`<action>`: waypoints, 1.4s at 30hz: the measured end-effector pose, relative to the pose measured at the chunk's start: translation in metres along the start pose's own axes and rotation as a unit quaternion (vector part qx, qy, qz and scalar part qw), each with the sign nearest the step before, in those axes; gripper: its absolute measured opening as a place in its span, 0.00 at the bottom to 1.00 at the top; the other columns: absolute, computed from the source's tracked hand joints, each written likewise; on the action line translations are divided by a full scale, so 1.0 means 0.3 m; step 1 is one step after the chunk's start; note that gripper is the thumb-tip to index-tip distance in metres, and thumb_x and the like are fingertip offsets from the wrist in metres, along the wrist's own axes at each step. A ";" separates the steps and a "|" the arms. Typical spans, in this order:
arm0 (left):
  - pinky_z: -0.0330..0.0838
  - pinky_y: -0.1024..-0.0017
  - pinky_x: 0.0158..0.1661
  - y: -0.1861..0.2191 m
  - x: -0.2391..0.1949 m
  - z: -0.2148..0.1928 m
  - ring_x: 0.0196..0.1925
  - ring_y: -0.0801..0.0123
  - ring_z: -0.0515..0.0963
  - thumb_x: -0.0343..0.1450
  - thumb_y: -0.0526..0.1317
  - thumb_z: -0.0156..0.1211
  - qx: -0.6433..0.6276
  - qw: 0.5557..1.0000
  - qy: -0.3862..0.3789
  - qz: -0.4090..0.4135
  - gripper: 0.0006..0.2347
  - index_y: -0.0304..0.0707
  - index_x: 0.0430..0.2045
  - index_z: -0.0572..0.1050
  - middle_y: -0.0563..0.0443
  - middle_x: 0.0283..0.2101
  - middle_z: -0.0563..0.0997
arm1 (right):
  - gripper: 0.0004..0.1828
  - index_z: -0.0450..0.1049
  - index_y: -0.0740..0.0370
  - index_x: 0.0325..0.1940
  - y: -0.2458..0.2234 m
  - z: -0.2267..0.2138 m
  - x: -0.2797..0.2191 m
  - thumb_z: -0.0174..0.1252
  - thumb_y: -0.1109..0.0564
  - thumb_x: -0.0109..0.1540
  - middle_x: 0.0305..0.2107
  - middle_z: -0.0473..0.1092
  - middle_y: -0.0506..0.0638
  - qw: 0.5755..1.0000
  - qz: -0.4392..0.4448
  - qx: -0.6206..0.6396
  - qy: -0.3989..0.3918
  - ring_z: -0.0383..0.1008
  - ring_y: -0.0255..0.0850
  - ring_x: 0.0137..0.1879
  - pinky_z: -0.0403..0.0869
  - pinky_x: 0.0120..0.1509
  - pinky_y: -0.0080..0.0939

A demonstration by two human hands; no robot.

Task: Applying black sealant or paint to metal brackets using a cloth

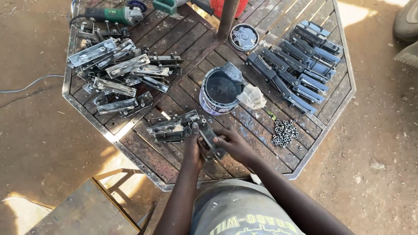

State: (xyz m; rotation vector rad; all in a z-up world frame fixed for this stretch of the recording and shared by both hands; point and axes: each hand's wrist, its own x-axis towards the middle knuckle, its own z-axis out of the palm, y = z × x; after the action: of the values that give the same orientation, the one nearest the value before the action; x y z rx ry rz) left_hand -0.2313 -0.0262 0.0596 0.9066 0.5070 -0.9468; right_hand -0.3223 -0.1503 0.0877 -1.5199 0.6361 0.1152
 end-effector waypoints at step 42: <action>0.81 0.49 0.31 -0.484 -0.041 0.288 0.48 0.38 0.82 0.72 0.69 0.53 0.258 0.948 0.124 0.141 0.39 0.35 0.69 0.58 0.25 0.59 0.71 | 0.20 0.71 0.67 0.50 0.093 -0.430 -0.237 0.66 0.54 0.60 0.40 0.76 0.69 0.974 -0.121 -0.187 -0.040 0.76 0.67 0.50 0.72 0.49 0.61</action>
State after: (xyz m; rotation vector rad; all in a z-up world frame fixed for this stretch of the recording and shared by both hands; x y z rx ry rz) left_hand -0.3630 -0.1326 0.0525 1.5440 0.3278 -0.7135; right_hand -0.4348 -0.2477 0.1049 -1.9346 0.3722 0.1138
